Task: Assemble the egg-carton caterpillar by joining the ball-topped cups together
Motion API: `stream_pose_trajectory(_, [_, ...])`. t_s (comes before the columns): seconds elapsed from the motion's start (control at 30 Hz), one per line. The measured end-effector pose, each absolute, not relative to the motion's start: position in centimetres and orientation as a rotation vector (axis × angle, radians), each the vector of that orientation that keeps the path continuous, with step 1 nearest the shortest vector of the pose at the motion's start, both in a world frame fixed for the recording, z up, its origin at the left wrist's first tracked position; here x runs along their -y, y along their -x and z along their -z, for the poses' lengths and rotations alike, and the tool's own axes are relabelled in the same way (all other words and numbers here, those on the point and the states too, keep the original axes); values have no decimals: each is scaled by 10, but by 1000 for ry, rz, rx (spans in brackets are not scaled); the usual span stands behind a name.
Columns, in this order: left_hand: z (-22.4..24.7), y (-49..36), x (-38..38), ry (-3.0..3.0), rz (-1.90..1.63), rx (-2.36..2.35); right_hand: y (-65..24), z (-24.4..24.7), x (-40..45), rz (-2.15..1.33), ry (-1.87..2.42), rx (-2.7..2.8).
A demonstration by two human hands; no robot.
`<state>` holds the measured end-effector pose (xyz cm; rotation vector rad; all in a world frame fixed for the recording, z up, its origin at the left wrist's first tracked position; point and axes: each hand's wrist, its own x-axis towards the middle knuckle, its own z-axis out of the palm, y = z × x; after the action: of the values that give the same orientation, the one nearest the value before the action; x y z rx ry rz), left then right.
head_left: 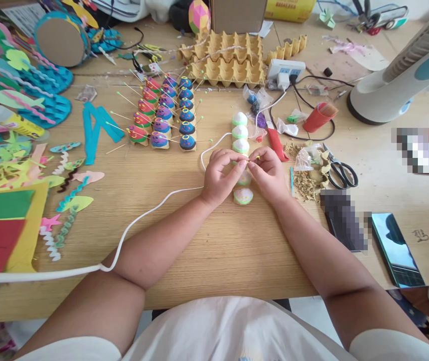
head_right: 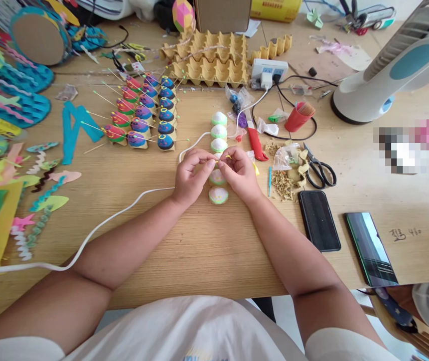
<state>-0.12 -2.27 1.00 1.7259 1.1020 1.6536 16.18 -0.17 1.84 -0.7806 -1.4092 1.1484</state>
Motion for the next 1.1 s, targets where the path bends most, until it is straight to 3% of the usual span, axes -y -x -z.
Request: stream_pose_trajectory(1.1, [-6,0,19,-1483,-1631,-1135,-166,-17,3,-1154,911,1368])
